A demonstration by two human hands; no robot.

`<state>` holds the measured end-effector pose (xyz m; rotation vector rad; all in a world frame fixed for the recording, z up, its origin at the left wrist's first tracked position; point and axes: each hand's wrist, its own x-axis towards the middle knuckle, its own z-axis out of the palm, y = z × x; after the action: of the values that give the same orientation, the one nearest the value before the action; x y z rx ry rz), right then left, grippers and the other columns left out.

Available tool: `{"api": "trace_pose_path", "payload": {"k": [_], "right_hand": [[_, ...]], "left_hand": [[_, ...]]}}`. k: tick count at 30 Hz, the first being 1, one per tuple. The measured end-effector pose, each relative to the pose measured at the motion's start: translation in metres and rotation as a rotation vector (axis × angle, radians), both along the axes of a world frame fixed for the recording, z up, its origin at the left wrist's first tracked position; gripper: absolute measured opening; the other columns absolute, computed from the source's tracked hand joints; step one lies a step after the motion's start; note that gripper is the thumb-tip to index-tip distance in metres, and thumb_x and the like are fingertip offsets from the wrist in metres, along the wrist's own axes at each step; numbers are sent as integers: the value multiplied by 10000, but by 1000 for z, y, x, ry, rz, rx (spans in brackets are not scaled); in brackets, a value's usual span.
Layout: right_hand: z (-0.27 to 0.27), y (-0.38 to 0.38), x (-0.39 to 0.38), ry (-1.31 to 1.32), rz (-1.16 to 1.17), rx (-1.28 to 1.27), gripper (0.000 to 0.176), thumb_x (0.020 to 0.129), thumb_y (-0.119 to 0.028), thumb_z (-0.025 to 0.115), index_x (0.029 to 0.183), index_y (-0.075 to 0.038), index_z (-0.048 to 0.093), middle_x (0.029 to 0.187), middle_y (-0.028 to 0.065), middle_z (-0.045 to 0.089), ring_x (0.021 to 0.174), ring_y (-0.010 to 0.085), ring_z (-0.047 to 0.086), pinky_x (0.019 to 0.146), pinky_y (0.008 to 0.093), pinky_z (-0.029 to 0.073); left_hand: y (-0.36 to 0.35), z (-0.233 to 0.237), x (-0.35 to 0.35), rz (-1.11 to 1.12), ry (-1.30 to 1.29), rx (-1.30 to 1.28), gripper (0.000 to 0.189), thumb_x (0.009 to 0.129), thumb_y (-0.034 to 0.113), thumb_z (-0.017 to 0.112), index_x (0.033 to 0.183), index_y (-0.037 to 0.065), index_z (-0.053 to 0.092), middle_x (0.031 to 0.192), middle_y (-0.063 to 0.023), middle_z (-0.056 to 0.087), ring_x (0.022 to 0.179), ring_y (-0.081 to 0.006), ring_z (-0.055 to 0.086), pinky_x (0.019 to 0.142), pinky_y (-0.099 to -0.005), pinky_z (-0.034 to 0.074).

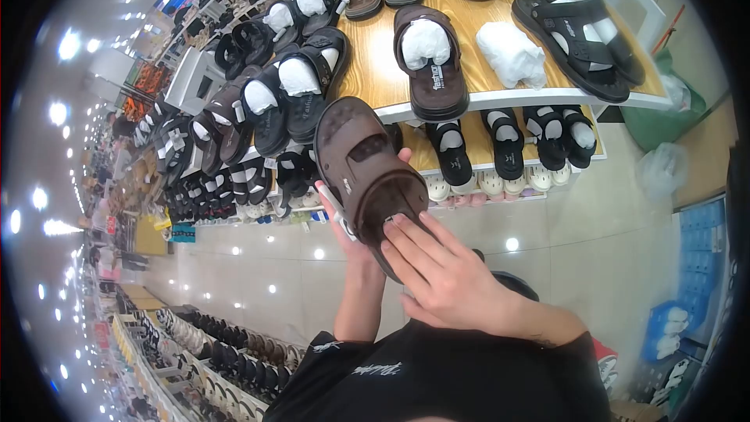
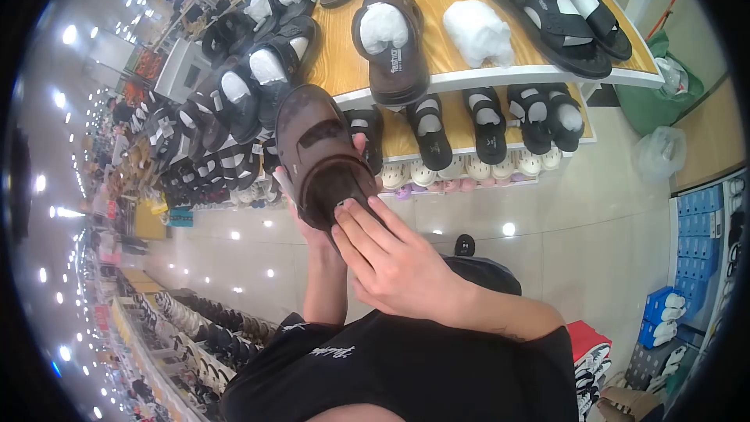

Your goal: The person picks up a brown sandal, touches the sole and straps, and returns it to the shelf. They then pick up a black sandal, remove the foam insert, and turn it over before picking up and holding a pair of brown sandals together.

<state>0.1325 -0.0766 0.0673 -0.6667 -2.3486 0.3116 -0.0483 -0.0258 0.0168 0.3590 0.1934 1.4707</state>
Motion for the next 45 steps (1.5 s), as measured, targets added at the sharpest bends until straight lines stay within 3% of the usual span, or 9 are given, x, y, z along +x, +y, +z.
{"api": "trace_pose_path", "payload": {"k": [7, 9, 10, 13, 22, 28, 31, 41, 45], "right_hand": [[-15, -4, 5, 27, -63, 170, 401, 810, -91, 624, 1184, 49, 661, 1250, 208, 652, 1246, 344, 596, 1086, 533, 447], [-15, 2, 4, 36, -70, 202, 378, 813, -73, 630, 1168, 51, 666, 1229, 209, 662, 1221, 350, 615, 1060, 526, 471], [-15, 5, 5, 40, -73, 241, 355, 816, -54, 636, 1153, 53, 672, 1208, 210, 673, 1196, 356, 633, 1035, 519, 495], [-26, 4, -1, 86, -99, 287, 316, 814, -54, 639, 1110, 47, 691, 1162, 190, 696, 1174, 350, 647, 1007, 501, 523], [-15, 3, 9, 232, -104, 328, 256, 761, -72, 694, 994, 32, 720, 1071, 160, 709, 1017, 284, 691, 972, 447, 556], [-8, -1, 12, 266, -99, 244, 199, 769, -51, 687, 948, 29, 720, 1054, 160, 709, 1007, 274, 688, 953, 458, 562], [-5, 0, 14, 215, -86, 213, 243, 781, -80, 706, 993, 38, 713, 1090, 174, 703, 1026, 269, 679, 962, 449, 558], [-3, -1, 12, 56, -182, 202, 446, 786, -237, 759, 1133, 34, 688, 1242, 185, 661, 1128, 306, 636, 906, 410, 479], [3, 3, 8, 36, -228, 232, 492, 796, -261, 747, 1184, 30, 665, 1279, 182, 646, 1181, 297, 617, 910, 406, 458]], "left_hand": [[0, 22, 6, 67, 93, -54, 897, 975, 720, 308, 1539, 23, 295, 1480, -366, 392, 1299, -433, 517, 1037, -500, 499], [-11, 21, 13, -93, 42, -23, 903, 972, 729, 278, 1529, 20, 318, 1422, -360, 455, 1243, -441, 563, 1004, -529, 519], [-14, 9, 14, 155, 129, -261, 947, 948, 765, 268, 1517, 12, 337, 1372, -352, 501, 1150, -466, 614, 946, -568, 548], [-23, 0, 8, -18, 44, -229, 950, 943, 757, 263, 1513, 1, 336, 1385, -343, 496, 1096, -502, 628, 908, -606, 557], [-10, 24, 19, -114, -269, -94, 868, 956, 683, 259, 1528, 34, 329, 1362, -342, 509, 1095, -555, 607, 910, -625, 553], [-16, 12, 18, -111, -112, -190, 874, 951, 692, 273, 1526, 36, 336, 1414, -283, 498, 1217, -503, 555, 988, -649, 498], [-18, 17, 21, -79, -38, -217, 820, 945, 622, 428, 1500, 21, 368, 1368, -296, 517, 1132, -524, 575, 911, -573, 533], [-17, 15, 17, 38, 207, -243, 939, 922, 717, 347, 1533, 5, 296, 1422, -290, 475, 1159, -512, 589, 977, -583, 516], [-18, 30, 32, -223, -14, 15, 950, 909, 734, 354, 1543, 28, 291, 1458, -259, 451, 1226, -485, 560, 995, -624, 498]]}}
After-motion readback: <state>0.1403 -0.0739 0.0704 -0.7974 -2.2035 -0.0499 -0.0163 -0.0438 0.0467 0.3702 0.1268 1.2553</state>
